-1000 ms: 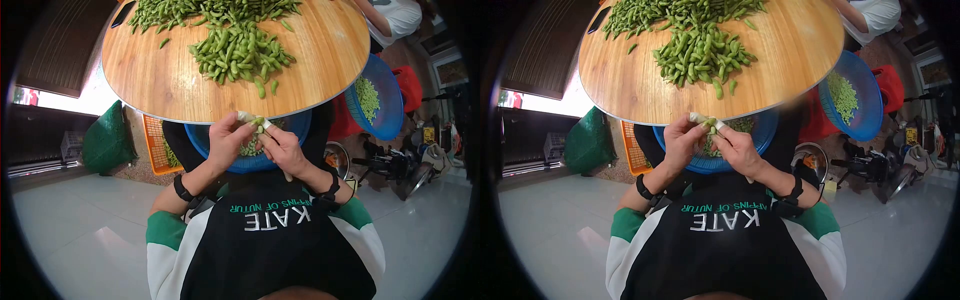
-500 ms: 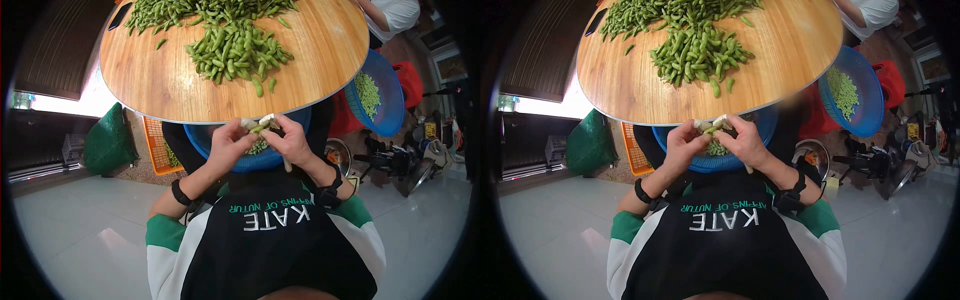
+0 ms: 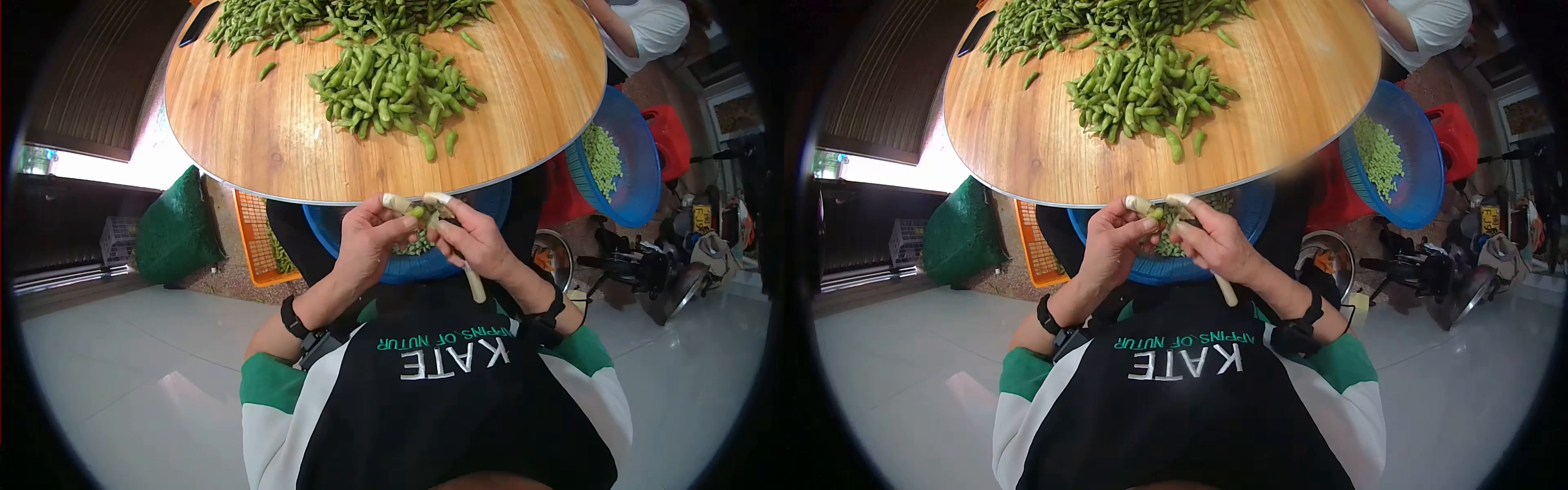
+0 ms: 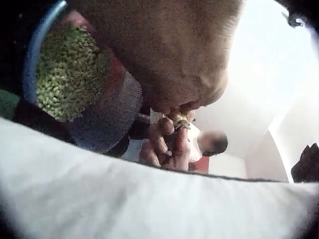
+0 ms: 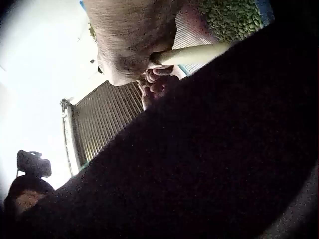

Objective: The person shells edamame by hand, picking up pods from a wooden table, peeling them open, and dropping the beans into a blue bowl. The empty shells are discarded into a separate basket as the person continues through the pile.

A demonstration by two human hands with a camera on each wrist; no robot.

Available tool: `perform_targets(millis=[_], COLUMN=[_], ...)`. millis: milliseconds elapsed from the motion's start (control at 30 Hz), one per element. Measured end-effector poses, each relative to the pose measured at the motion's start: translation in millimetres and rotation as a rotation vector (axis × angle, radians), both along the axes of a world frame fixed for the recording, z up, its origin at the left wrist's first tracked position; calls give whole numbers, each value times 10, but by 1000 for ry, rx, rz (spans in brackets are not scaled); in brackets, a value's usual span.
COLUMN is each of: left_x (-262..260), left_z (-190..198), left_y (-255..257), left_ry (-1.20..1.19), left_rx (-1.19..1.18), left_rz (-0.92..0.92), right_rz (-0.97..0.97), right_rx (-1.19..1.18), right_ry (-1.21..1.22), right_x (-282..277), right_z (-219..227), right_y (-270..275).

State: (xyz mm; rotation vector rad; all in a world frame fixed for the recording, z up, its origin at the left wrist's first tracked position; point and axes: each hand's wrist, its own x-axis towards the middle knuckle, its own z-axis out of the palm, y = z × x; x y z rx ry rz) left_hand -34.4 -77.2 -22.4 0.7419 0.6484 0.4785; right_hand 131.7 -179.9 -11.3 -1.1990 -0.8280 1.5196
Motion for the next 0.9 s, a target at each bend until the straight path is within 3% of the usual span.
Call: perform_targets(millis=[167,367,700,900], left_x=[41,22,28,39], left_z=[-77,81,14,-3], left_y=[-52,-27,-30,-54], left_ry=[-48,89,45,35], left_rx=[62,170,194,189], left_rz=[92,74,65,122], right_rz=[-6,5,-12,-59], right_rx=[-17,-22,9,45], right_ry=[48,64,119,10], right_x=[-114,-119,-130,-183], right_z=[-8,4,0,-23], right_y=[-18,-17,-5,29])
